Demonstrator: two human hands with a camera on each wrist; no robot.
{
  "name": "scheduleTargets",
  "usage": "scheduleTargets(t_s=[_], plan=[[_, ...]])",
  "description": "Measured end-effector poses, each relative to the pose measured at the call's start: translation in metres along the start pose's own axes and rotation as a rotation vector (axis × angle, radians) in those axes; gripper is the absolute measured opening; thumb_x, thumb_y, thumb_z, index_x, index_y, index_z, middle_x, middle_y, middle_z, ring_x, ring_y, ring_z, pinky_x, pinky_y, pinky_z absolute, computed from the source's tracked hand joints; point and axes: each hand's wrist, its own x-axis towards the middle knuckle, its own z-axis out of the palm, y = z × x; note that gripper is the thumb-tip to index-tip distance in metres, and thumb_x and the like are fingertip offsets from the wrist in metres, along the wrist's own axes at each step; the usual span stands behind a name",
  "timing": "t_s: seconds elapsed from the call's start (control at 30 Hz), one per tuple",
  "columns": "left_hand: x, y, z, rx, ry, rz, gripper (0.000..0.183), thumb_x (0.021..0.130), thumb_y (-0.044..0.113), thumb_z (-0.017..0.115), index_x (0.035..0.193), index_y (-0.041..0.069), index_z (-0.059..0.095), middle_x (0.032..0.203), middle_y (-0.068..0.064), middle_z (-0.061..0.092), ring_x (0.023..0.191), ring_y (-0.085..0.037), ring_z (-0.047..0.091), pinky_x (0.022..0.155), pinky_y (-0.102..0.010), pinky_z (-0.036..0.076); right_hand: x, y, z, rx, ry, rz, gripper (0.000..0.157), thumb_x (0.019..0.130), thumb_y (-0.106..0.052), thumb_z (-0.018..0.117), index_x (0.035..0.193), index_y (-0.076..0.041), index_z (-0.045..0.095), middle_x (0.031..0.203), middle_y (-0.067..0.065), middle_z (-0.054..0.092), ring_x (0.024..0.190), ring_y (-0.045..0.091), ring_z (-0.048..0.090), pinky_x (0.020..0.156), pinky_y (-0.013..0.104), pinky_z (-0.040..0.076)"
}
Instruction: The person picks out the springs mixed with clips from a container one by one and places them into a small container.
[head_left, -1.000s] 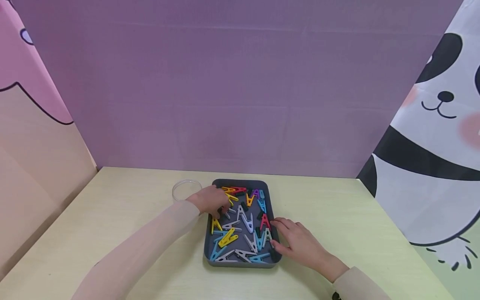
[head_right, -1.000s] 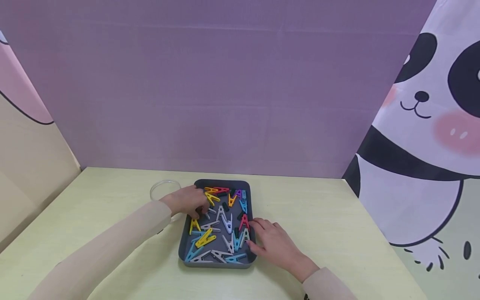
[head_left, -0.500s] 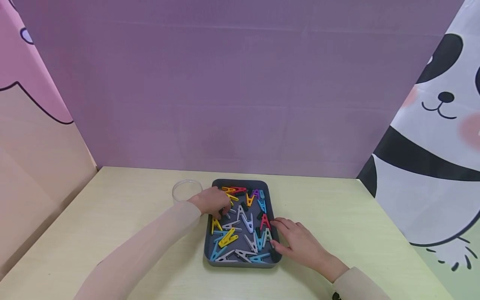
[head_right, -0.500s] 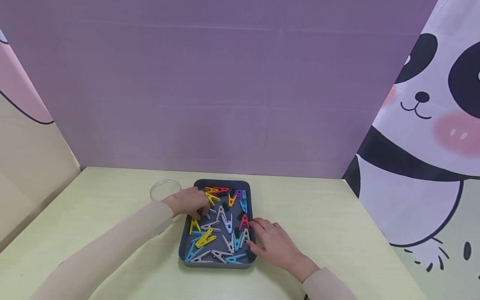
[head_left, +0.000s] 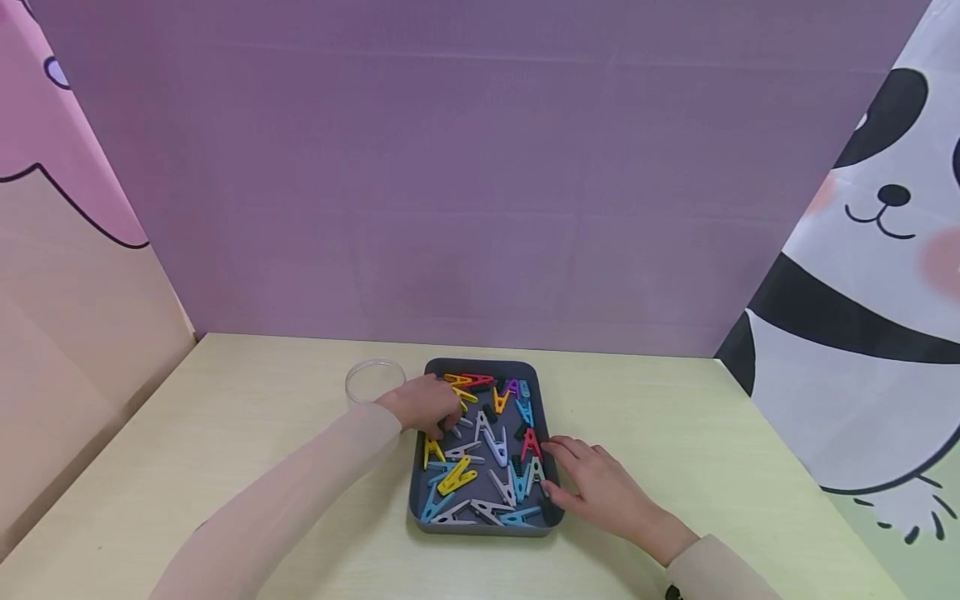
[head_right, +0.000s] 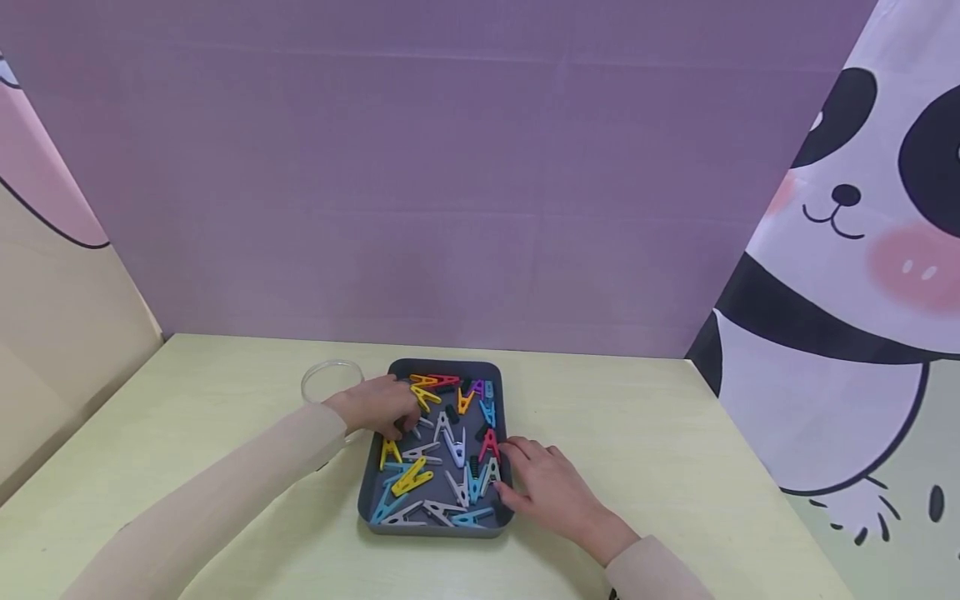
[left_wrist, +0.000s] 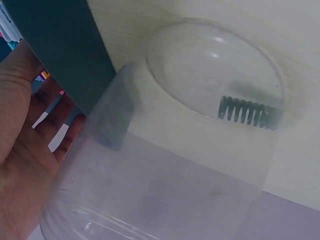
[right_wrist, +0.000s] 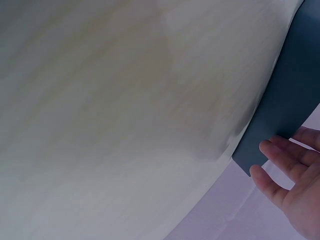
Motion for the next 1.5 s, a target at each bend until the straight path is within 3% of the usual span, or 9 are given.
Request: scheduleTargets(t_s=[0.2,0.53,0.9,1.2,1.5], plan=[[-0.002,-0.001,-0.001,0.016,0.019,0.015,0.014,0.073,0.03,0.076,0.085,0.025,0.071,0.076,0.013,0.063,0.078,-0.01,0.053,0.092,-0.035,0.038,0.0,0.001,0.001,-0.004,0.005,-0.007,0.049,0.083,-0.04,0.061,0.12,-0.008,0.056,0.121,0.008,0.057,0.111,0.022,0.055,0.087,0.042,0.048],[-0.01,-0.002,-0.009,-0.006,0.087,0.042,0.019,0.075,0.031,0.074,0.092,0.025,0.071,0.095,0.012,0.065,0.094,-0.011,0.05,0.088,-0.031,0.037,0.0,0.001,0.002,-0.008,0.011,-0.015,0.049,0.083,-0.039,0.061,0.12,-0.008,0.056,0.122,0.009,0.057,0.111,0.023,0.054,0.087,0.042,0.047],[-0.023,-0.005,-0.017,-0.146,0.157,0.091,0.016,0.077,0.028,0.072,0.091,0.022,0.071,0.095,0.012,0.065,0.093,-0.01,0.052,0.09,-0.033,0.041,0.0,0.001,0.001,-0.005,0.01,-0.013,0.049,0.083,-0.039,0.061,0.119,-0.007,0.056,0.121,0.009,0.057,0.111,0.023,0.055,0.087,0.042,0.047],[-0.036,-0.01,-0.026,-0.277,0.181,0.063,0.021,0.079,0.027,0.069,0.099,0.021,0.069,0.095,0.012,0.065,0.096,-0.016,0.056,0.092,-0.034,0.04,0.001,0.001,0.003,-0.011,0.013,-0.016,0.049,0.083,-0.04,0.061,0.119,-0.007,0.056,0.121,0.009,0.057,0.11,0.023,0.055,0.087,0.042,0.048],[-0.05,-0.023,-0.038,-0.323,0.297,0.059,0.017,0.08,0.03,0.068,0.095,0.023,0.069,0.092,0.013,0.064,0.086,-0.005,0.053,0.083,-0.024,0.046,0.001,0.0,0.001,-0.005,0.007,-0.004,0.049,0.082,-0.039,0.062,0.118,-0.007,0.057,0.12,0.009,0.058,0.109,0.023,0.056,0.085,0.041,0.049]])
